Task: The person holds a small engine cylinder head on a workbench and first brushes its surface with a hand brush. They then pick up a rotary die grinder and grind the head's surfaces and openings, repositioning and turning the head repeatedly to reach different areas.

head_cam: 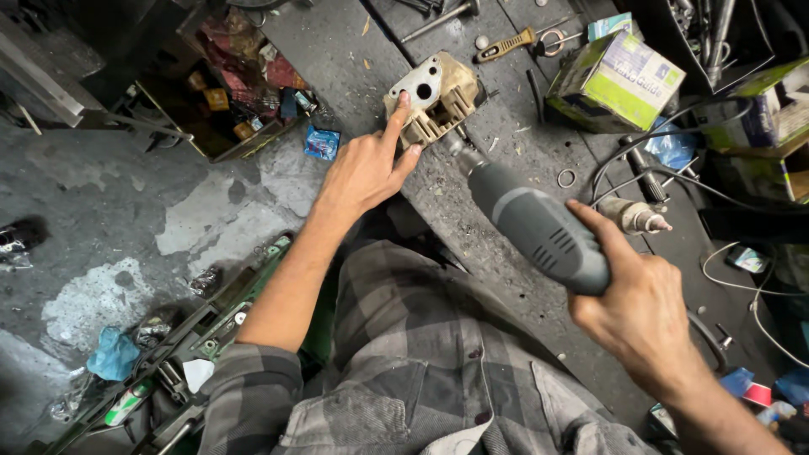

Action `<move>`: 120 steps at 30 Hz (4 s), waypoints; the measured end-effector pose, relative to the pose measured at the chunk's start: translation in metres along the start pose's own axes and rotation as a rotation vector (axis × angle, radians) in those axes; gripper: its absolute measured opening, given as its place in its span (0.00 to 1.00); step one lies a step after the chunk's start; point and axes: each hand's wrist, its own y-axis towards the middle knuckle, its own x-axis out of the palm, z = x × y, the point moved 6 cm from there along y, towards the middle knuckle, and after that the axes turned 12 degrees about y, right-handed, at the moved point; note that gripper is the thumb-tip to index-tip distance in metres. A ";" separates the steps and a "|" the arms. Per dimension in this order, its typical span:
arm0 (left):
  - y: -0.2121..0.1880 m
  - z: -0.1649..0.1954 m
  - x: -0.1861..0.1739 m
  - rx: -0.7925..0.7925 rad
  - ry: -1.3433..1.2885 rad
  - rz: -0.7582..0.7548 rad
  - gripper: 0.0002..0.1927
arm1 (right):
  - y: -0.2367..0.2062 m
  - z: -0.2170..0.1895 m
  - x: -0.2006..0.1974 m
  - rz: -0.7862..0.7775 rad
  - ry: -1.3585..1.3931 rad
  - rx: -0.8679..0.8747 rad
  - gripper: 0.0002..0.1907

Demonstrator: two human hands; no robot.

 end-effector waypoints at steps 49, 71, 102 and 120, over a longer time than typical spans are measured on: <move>0.007 -0.033 0.008 0.191 0.099 0.128 0.37 | 0.030 0.087 0.043 -0.003 0.577 0.056 0.36; 0.037 -0.003 -0.020 0.036 0.170 0.021 0.34 | -0.014 0.135 0.080 0.329 0.768 -0.032 0.36; 0.067 -0.030 -0.031 0.392 0.196 0.027 0.33 | 0.023 0.136 0.123 0.147 1.124 0.303 0.16; 0.070 -0.023 -0.035 0.336 0.225 -0.017 0.33 | -0.004 0.081 0.119 0.455 0.558 -0.115 0.29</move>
